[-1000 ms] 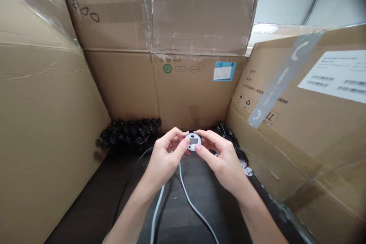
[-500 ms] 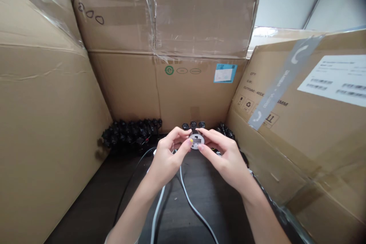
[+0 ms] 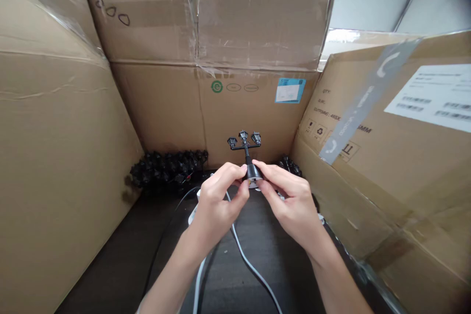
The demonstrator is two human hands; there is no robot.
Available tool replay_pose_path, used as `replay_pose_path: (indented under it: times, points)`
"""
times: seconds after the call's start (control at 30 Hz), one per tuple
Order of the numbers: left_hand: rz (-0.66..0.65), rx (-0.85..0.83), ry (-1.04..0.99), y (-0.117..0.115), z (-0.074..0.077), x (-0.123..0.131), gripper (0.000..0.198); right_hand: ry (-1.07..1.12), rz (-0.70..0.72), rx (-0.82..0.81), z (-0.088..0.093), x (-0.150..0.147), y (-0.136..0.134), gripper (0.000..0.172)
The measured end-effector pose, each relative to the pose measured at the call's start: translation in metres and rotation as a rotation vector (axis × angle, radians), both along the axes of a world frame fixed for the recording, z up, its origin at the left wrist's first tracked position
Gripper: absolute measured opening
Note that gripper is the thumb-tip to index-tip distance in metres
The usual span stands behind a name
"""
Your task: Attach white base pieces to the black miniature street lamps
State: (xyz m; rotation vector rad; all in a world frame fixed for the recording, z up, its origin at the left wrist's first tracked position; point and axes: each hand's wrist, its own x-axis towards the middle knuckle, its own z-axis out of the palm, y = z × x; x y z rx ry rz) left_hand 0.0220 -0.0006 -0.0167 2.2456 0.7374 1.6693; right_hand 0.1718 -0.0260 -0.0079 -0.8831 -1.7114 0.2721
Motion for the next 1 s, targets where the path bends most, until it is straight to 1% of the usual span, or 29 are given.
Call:
replay_pose_path:
  times: [0.07, 0.2, 0.33, 0.43, 0.57, 0.67, 0.77, 0.9, 1.0]
  points:
    - [-0.004, 0.072, -0.002, -0.001, 0.001, 0.000, 0.014, -0.014, 0.010, 0.069, 0.001, 0.001, 0.000, 0.034]
    - [-0.004, 0.196, 0.007, -0.001, 0.003, -0.001, 0.024, -0.060, 0.033, 0.108, 0.005, 0.007, -0.003, 0.038]
    - [0.028, 0.330, 0.056, -0.001, 0.002, -0.004, 0.036, -0.100, -0.012, 0.180, 0.007, 0.009, -0.009, 0.041]
    - [0.072, 0.425, 0.047, -0.006, 0.003, -0.005, 0.041, -0.136, -0.086, 0.328, 0.006, 0.003, -0.014, 0.045]
    - [0.157, 0.530, -0.007, -0.017, 0.005, 0.000, 0.040, -0.154, -0.173, 0.530, 0.001, -0.008, -0.018, 0.048]
    - [0.218, 0.565, -0.039, -0.023, 0.005, 0.005, 0.038, -0.113, -0.177, 0.582, -0.002, -0.013, -0.020, 0.048]
    - [0.228, 0.577, -0.062, -0.024, 0.003, 0.007, 0.037, -0.082, -0.182, 0.584, -0.003, -0.015, -0.021, 0.047]
    - [0.196, 0.552, -0.067, -0.019, -0.003, 0.005, 0.041, -0.061, -0.188, 0.588, -0.003, -0.015, -0.020, 0.047]
    - [0.115, 0.482, -0.094, -0.012, -0.007, 0.004, 0.043, -0.082, -0.176, 0.581, -0.006, -0.014, -0.011, 0.050]
